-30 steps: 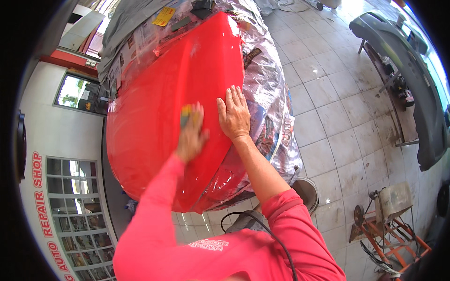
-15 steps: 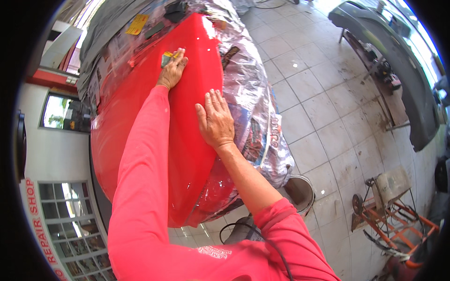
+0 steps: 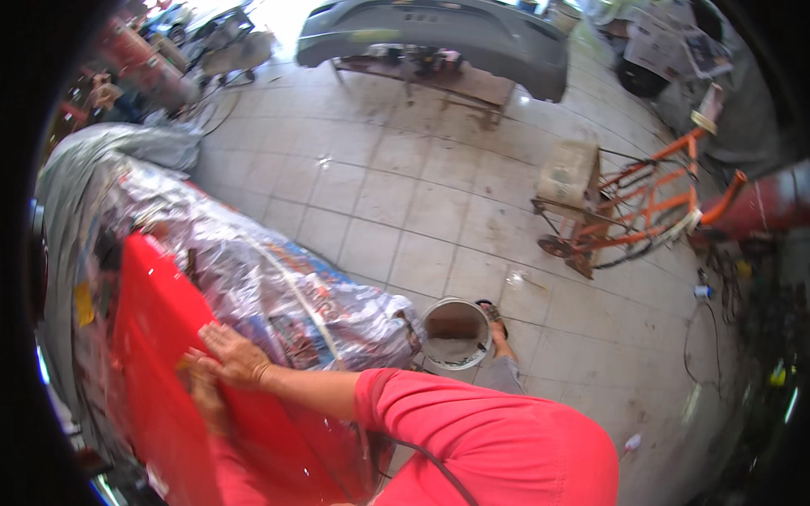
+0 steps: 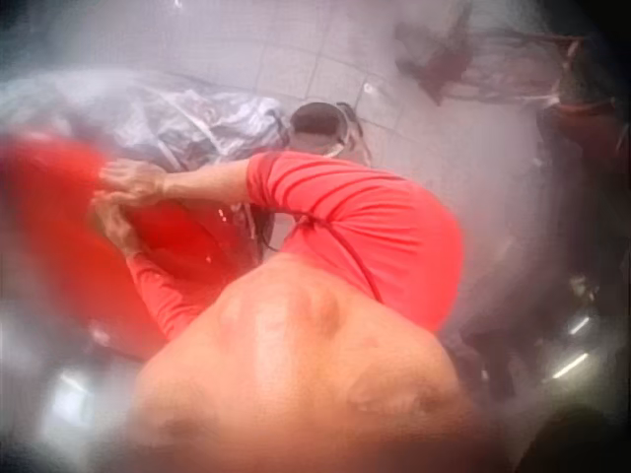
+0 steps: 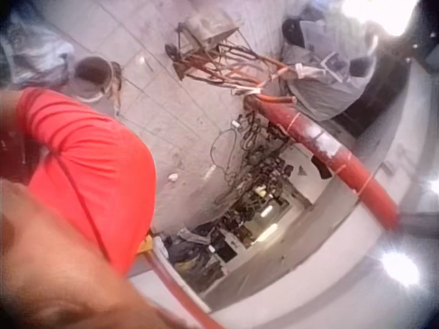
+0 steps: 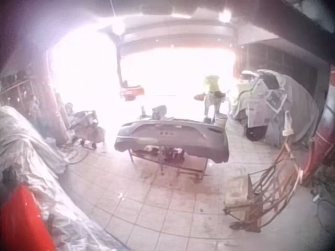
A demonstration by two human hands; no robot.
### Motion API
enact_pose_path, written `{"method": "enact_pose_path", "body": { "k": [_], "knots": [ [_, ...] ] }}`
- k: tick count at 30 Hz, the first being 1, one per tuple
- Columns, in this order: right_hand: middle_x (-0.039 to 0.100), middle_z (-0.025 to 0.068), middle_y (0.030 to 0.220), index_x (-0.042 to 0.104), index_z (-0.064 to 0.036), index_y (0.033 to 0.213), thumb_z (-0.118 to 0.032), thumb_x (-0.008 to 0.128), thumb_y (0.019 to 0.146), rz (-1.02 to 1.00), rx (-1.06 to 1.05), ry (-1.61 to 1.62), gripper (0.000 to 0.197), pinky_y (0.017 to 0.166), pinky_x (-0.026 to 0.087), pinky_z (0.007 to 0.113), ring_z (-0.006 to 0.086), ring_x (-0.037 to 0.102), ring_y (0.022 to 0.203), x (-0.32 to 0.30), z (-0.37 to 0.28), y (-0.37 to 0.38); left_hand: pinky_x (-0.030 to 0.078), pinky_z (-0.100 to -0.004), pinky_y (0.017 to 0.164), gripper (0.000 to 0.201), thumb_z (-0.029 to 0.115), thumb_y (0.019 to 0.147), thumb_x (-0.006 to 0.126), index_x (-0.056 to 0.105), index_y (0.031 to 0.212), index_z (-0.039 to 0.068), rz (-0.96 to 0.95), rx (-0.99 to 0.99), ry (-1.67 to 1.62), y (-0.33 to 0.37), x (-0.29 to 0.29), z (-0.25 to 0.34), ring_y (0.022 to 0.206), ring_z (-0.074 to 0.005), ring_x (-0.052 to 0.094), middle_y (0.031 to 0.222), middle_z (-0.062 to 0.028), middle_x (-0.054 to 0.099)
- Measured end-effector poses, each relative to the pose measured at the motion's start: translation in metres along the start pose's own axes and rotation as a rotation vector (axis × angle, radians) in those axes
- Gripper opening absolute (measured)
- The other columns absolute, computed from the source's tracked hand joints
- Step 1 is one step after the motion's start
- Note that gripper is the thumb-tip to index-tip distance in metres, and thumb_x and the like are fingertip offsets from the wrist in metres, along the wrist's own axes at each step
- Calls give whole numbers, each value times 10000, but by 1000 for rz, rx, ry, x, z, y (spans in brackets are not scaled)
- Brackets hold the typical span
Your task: The person sands a red car hood with a sanding block, moving across the surface in overlapping strokes. The hood is partially covered with protective plastic and newspaper. The person occasionally pauses to inspect the surface and continues sanding different areas.
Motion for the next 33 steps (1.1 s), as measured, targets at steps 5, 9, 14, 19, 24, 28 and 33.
{"method": "enact_pose_path", "body": {
  "k": [5,9,14,19,24,28,33],
  "knots": [
    [444,311,1530,436,115,1472,-499,409,1070,-77,10,79,735,1245,262,465,420,366,1481,19,-11,-11,168,-443,1278,515,264,1132,338,380,1560,-19,82,-58,376,122,-48,-158,1562,-365,225,1651,-217,321],
    [532,265,1475,521,38,1451,-533,424,1069,-85,162,171,694,1189,366,416,388,472,1411,-5,10,18,186,-487,1267,545,310,1128,354,360,1573,-4,64,46,274,117,9,-49,1553,-416,217,1659,-235,287],
    [674,149,1361,604,-63,1424,-460,513,1073,-125,258,576,538,1055,496,345,233,667,1185,-114,53,20,189,-461,1268,530,334,1122,378,454,1535,10,-63,-30,309,-44,47,105,1555,-367,255,1637,-199,363],
    [717,112,1266,648,-30,1335,-677,432,1025,170,742,523,749,963,530,362,216,684,1089,-332,157,-116,189,-447,1277,487,267,1131,348,479,1510,-11,24,23,125,42,6,-4,1552,-331,270,1633,-170,382],
    [752,190,1090,730,25,1162,-636,553,967,745,1134,28,712,884,543,390,260,709,941,-476,210,-348,217,-457,1265,479,240,1128,359,428,1548,20,94,129,590,170,-36,-167,1539,-381,278,1642,-182,356],
    [726,290,883,737,66,859,-718,470,952,655,1541,-392,834,837,539,514,428,723,937,-491,227,-535,209,-468,1260,503,276,1121,391,403,1572,52,60,4,619,119,-6,-167,1548,-398,244,1661,-188,316],
    [729,221,850,730,61,831,-741,408,972,-178,1771,-334,875,792,564,486,330,735,789,-466,190,-635,203,-496,1261,484,235,1114,394,413,1566,63,66,-36,330,20,47,50,1537,-429,253,1648,-240,307]
  ]
}}
Point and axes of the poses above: each hand's wrist, its own y-axis towards the middle knuckle, its own x-axis out of the palm, z = x × y, the point moved 1 cm from there along y, towards the middle knuckle
